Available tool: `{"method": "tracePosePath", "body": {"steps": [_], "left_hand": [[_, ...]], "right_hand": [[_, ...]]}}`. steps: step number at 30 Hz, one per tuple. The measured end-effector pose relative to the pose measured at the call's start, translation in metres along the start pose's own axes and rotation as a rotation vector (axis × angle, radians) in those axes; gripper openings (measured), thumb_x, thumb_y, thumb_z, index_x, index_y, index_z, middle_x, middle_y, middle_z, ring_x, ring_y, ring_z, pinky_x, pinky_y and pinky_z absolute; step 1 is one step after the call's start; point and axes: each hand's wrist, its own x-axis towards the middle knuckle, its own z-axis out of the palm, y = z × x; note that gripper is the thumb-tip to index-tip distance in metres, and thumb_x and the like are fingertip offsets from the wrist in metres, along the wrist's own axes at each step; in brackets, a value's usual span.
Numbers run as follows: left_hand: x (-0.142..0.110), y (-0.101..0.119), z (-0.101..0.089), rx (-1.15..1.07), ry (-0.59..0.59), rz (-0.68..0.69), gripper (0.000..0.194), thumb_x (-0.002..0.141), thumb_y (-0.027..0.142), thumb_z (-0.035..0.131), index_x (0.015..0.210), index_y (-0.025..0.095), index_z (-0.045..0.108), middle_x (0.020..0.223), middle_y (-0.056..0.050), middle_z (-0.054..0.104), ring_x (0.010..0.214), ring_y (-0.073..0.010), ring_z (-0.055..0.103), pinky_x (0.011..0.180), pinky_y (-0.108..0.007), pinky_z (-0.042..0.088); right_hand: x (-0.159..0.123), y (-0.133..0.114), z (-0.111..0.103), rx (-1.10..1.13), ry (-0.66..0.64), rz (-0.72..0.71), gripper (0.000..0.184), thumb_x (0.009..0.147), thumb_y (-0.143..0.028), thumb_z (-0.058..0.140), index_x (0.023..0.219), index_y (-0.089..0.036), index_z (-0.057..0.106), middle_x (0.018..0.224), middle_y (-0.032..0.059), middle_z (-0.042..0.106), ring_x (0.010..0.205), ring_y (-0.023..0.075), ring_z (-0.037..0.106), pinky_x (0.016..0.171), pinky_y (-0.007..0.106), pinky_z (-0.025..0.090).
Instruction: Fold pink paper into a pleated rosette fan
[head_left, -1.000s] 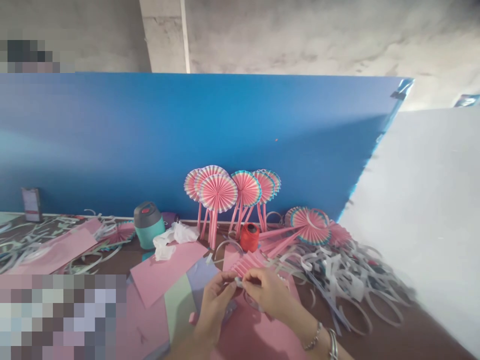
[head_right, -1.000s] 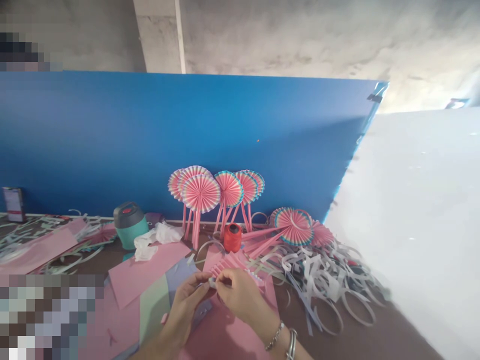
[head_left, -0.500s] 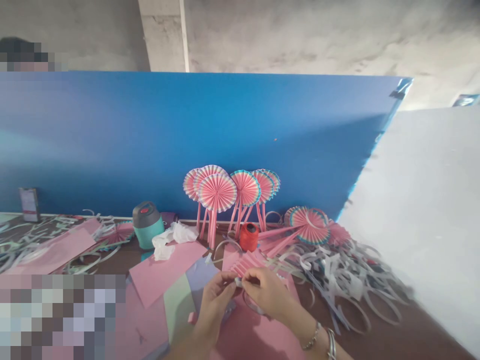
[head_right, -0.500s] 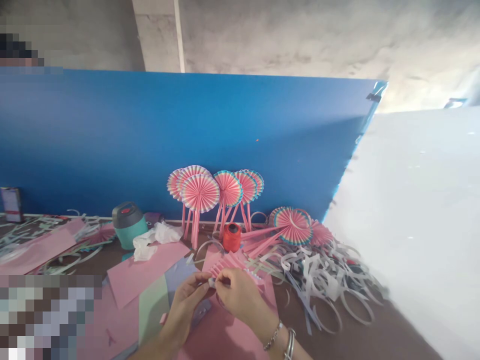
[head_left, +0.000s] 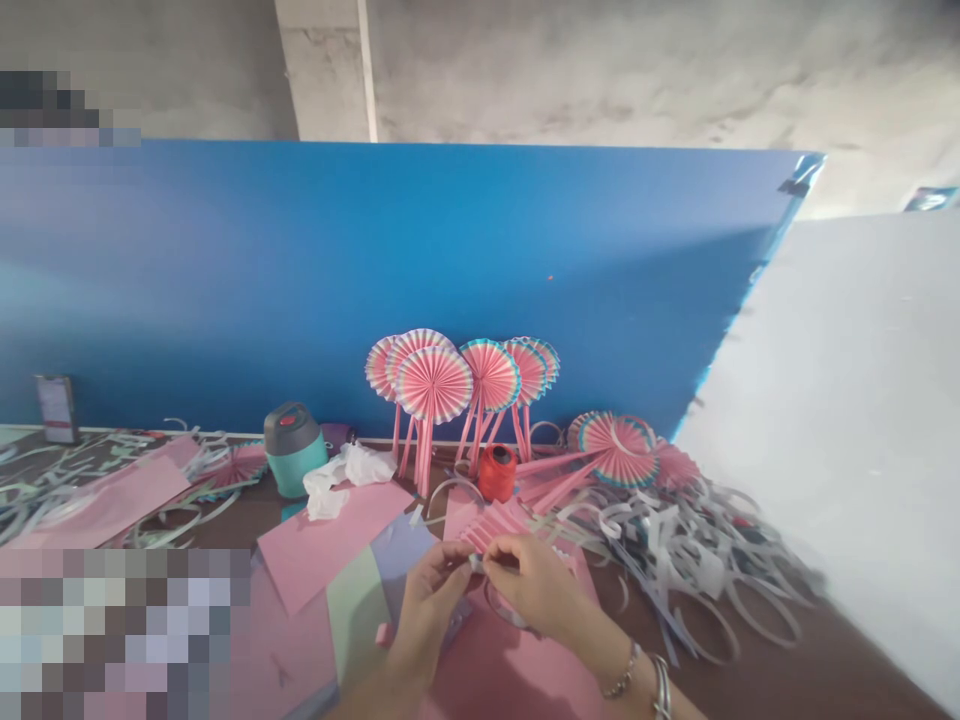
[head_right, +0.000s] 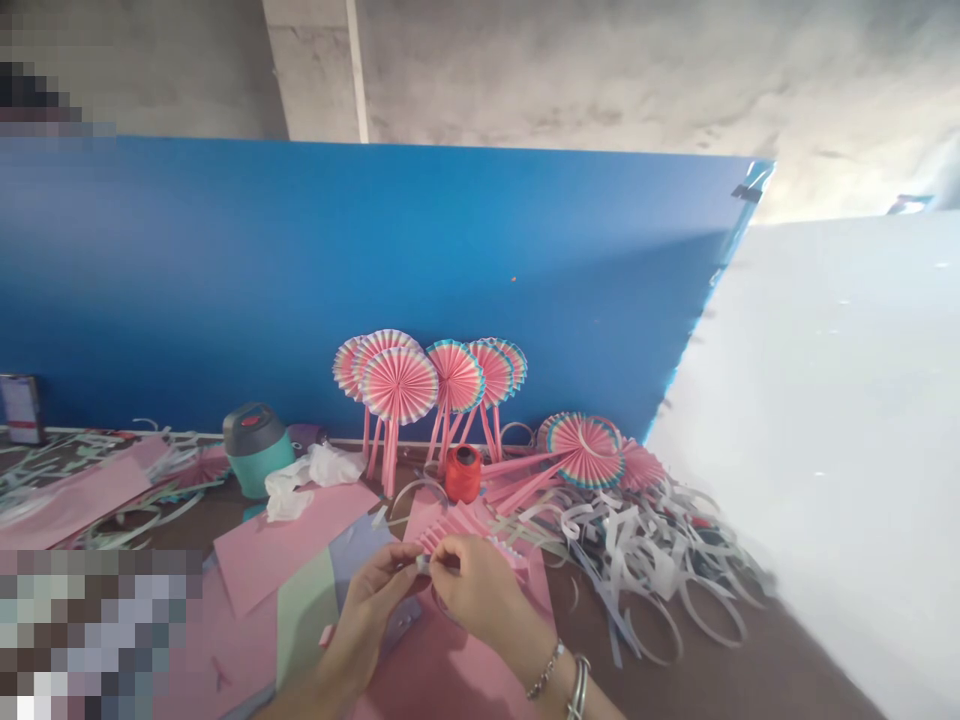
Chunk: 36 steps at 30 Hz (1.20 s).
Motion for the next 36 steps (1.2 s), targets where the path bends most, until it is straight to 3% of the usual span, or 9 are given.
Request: {"method": "tracePosePath", "body": {"steps": [6, 10, 15, 20, 24, 33, 36], "left_hand": [[0.006, -0.010, -0.005, 0.150, 0.029, 0.059, 0.036, 0.065, 0.038, 0.076, 0.086, 0.011, 0.062, 0.077, -0.003, 0.062, 0.073, -0.0110, 0.059, 0.073, -0.021, 0.048], [0.004, -0.011, -0.008, 0.283, 0.043, 0.141, 0.035, 0.072, 0.041, 0.069, 0.087, 0.011, 0.064, 0.082, -0.007, 0.066, 0.080, -0.0156, 0.063, 0.077, -0.025, 0.049], [0.001, -0.008, -0.011, 0.487, 0.119, 0.346, 0.029, 0.080, 0.041, 0.060, 0.084, 0.012, 0.066, 0.080, -0.006, 0.064, 0.075, -0.0140, 0.061, 0.070, -0.021, 0.049], [0.002, -0.013, -0.016, 0.556, 0.117, 0.456, 0.025, 0.085, 0.038, 0.057, 0.088, 0.015, 0.066, 0.083, -0.004, 0.063, 0.079, -0.0123, 0.060, 0.073, -0.019, 0.048], [0.002, -0.014, -0.018, 0.570, 0.107, 0.456, 0.025, 0.086, 0.038, 0.055, 0.088, 0.015, 0.066, 0.083, -0.005, 0.063, 0.078, -0.0129, 0.060, 0.072, -0.020, 0.047], [0.001, -0.008, -0.015, 0.537, 0.154, 0.405, 0.024, 0.082, 0.039, 0.060, 0.085, 0.016, 0.067, 0.081, -0.006, 0.064, 0.077, -0.0149, 0.059, 0.072, -0.020, 0.045], [0.002, -0.007, -0.017, 0.522, 0.176, 0.406, 0.025, 0.082, 0.039, 0.060, 0.086, 0.015, 0.066, 0.079, -0.005, 0.063, 0.075, -0.0145, 0.058, 0.070, -0.020, 0.046]], "right_hand": [[0.000, -0.001, 0.000, -0.027, -0.007, 0.003, 0.018, 0.075, -0.019, 0.048, 0.067, -0.013, 0.062, 0.063, 0.0002, 0.060, 0.060, 0.0073, 0.050, 0.056, 0.018, 0.030], [0.000, 0.002, 0.001, 0.018, -0.024, -0.026, 0.021, 0.078, -0.023, 0.047, 0.068, -0.012, 0.061, 0.056, -0.0007, 0.054, 0.054, 0.0061, 0.045, 0.052, 0.018, 0.027], [-0.003, 0.005, -0.003, 0.204, -0.187, 0.006, 0.027, 0.081, -0.028, 0.044, 0.087, -0.013, 0.065, 0.052, -0.0030, 0.050, 0.040, 0.0046, 0.039, 0.044, 0.017, 0.026], [-0.008, -0.003, -0.010, 0.255, -0.242, 0.019, 0.034, 0.081, -0.024, 0.046, 0.107, -0.013, 0.064, 0.049, -0.0041, 0.050, 0.039, 0.0037, 0.039, 0.047, 0.015, 0.032], [-0.011, -0.010, -0.011, 0.260, -0.242, 0.107, 0.043, 0.080, -0.022, 0.048, 0.120, -0.014, 0.058, 0.049, -0.0046, 0.049, 0.038, 0.0042, 0.039, 0.045, 0.014, 0.033], [-0.015, -0.004, -0.008, 0.172, -0.234, 0.038, 0.042, 0.086, -0.028, 0.042, 0.124, -0.015, 0.053, 0.055, -0.0031, 0.053, 0.045, 0.0052, 0.045, 0.053, 0.015, 0.036], [-0.015, -0.002, -0.010, 0.036, -0.108, -0.021, 0.038, 0.085, -0.030, 0.045, 0.119, -0.016, 0.055, 0.069, 0.0012, 0.062, 0.057, 0.0083, 0.053, 0.059, 0.017, 0.038]]}}
